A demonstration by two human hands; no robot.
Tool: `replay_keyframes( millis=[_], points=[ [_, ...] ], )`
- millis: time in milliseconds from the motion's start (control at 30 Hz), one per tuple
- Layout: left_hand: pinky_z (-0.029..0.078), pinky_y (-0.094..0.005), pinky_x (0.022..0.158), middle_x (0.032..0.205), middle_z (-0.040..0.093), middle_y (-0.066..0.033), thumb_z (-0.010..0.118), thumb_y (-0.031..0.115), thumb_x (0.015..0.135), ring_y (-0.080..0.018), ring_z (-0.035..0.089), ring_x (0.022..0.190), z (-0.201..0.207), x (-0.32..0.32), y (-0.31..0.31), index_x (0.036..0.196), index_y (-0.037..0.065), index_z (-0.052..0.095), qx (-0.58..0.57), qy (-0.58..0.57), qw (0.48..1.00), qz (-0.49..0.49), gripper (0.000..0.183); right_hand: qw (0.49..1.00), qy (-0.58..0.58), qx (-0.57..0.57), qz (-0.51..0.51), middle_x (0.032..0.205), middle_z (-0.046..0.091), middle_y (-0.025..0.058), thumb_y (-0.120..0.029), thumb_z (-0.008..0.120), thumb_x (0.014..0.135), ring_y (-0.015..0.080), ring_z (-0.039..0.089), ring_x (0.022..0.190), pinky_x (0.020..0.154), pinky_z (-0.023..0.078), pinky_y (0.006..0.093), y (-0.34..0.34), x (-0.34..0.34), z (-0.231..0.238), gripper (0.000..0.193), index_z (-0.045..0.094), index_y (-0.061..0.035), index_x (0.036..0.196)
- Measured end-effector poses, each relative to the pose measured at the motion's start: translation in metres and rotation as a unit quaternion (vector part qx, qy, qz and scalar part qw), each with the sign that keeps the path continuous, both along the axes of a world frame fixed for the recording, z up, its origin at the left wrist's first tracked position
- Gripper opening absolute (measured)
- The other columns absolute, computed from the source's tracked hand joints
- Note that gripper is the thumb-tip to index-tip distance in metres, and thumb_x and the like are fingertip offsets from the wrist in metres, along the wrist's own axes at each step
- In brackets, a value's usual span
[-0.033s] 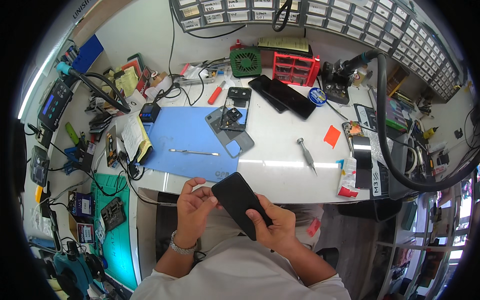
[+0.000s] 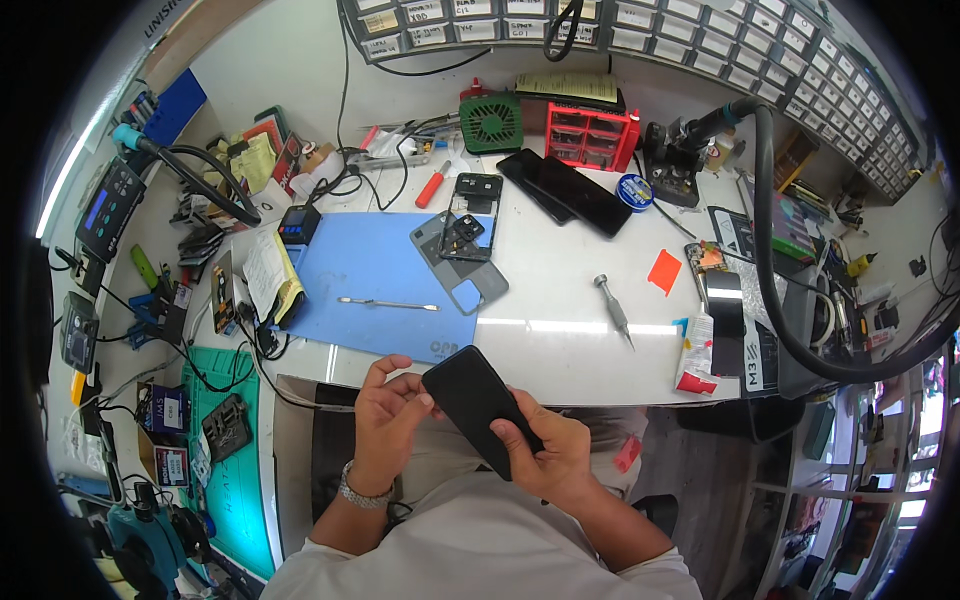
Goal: The person handles a smartphone, removes the back cover, and inserts a SIM card into the tray. They then reassemble the phone and connect a charging cable to test it. The person also handles a second phone and its back cover during the process.
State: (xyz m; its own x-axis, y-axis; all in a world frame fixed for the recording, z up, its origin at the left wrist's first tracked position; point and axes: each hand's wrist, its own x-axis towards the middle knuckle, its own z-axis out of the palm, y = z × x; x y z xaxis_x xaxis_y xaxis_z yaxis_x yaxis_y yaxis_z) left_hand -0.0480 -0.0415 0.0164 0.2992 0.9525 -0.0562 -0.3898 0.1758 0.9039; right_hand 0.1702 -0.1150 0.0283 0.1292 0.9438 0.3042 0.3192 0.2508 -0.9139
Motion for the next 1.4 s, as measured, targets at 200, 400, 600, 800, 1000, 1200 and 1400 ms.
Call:
replay_keyframes(
  millis=[200, 400, 600, 800, 1000, 1200, 1400],
  points=[
    [0.057, -0.0249, 0.078, 0.104, 0.067, -0.0079, 0.052, -0.005, 0.101, -0.0083, 0.066, 0.089, -0.001, 0.004, 0.003, 0.139, -0.005, 0.053, 0.020, 0.124, 0.992, -0.004, 0.038, 0.993, -0.081, 0.081, 0.011, 0.073, 0.064, 0.0136, -0.001, 0.083, 0.094, 0.0252, 0.062, 0.057, 0.057, 0.051, 0.0304, 0.003, -0.005, -0.010, 0.046, 0.068, 0.0089, 0.136],
    [0.053, -0.0259, 0.069, 0.093, 0.070, -0.0050, 0.039, -0.001, 0.101, -0.0070, 0.062, 0.077, 0.000, 0.010, 0.000, 0.126, -0.006, 0.064, 0.033, 0.232, 0.972, -0.005, 0.035, 0.992, -0.094, 0.079, -0.022, 0.080, 0.071, 0.0136, -0.002, 0.082, 0.095, 0.0194, 0.067, 0.065, 0.063, 0.054, 0.0289, 0.002, -0.014, -0.014, 0.043, 0.069, 0.0100, 0.135],
    [0.064, -0.0359, 0.087, 0.115, 0.069, -0.0118, 0.046, -0.002, 0.099, -0.0185, 0.071, 0.097, 0.016, 0.011, 0.007, 0.139, -0.009, 0.061, -0.035, -0.028, 0.999, 0.009, 0.043, 0.961, 0.222, -0.157, -0.046, 0.122, 0.078, 0.0124, -0.014, 0.074, 0.107, 0.0119, 0.071, 0.100, 0.091, 0.058, 0.0259, 0.006, -0.007, -0.012, 0.041, 0.067, 0.0094, 0.140],
    [0.061, -0.0440, 0.106, 0.127, 0.068, -0.0147, 0.052, -0.008, 0.097, -0.0249, 0.071, 0.118, 0.014, 0.012, 0.012, 0.148, -0.011, 0.057, 0.007, -0.045, 0.998, -0.042, 0.052, 0.840, 0.475, -0.263, 0.021, 0.121, 0.078, 0.0097, -0.017, 0.071, 0.109, 0.0122, 0.072, 0.104, 0.092, 0.059, 0.0273, 0.012, 0.010, -0.030, 0.041, 0.068, 0.0038, 0.144],
    [0.058, -0.0421, 0.111, 0.132, 0.065, -0.0130, 0.051, -0.011, 0.102, -0.0221, 0.068, 0.123, 0.023, 0.026, 0.015, 0.151, -0.008, 0.056, 0.032, -0.078, 0.995, -0.059, 0.049, 0.779, 0.529, -0.336, 0.009, 0.073, 0.065, 0.0060, -0.030, 0.066, 0.111, 0.0141, 0.056, 0.048, 0.041, 0.041, 0.0270, 0.018, 0.012, -0.011, 0.027, 0.067, -0.0026, 0.110],
    [0.057, -0.0463, 0.112, 0.132, 0.066, -0.0145, 0.053, -0.009, 0.100, -0.0245, 0.069, 0.124, 0.024, 0.033, 0.017, 0.146, -0.008, 0.057, 0.032, -0.089, 0.994, -0.061, 0.046, 0.757, 0.569, -0.310, 0.084, 0.074, 0.066, 0.0091, -0.026, 0.063, 0.111, 0.0160, 0.055, 0.046, 0.042, 0.042, 0.0267, 0.012, 0.024, -0.024, 0.025, 0.064, -0.0020, 0.115],
    [0.058, -0.0397, 0.111, 0.130, 0.063, -0.0119, 0.053, -0.009, 0.103, -0.0206, 0.067, 0.122, 0.024, 0.030, 0.016, 0.147, -0.006, 0.056, 0.033, -0.083, 0.994, -0.064, 0.044, 0.751, 0.578, -0.309, 0.076, 0.073, 0.068, 0.0084, -0.028, 0.062, 0.112, 0.0156, 0.055, 0.047, 0.042, 0.041, 0.0255, 0.012, 0.020, -0.025, 0.027, 0.065, -0.0016, 0.120]
  ],
)
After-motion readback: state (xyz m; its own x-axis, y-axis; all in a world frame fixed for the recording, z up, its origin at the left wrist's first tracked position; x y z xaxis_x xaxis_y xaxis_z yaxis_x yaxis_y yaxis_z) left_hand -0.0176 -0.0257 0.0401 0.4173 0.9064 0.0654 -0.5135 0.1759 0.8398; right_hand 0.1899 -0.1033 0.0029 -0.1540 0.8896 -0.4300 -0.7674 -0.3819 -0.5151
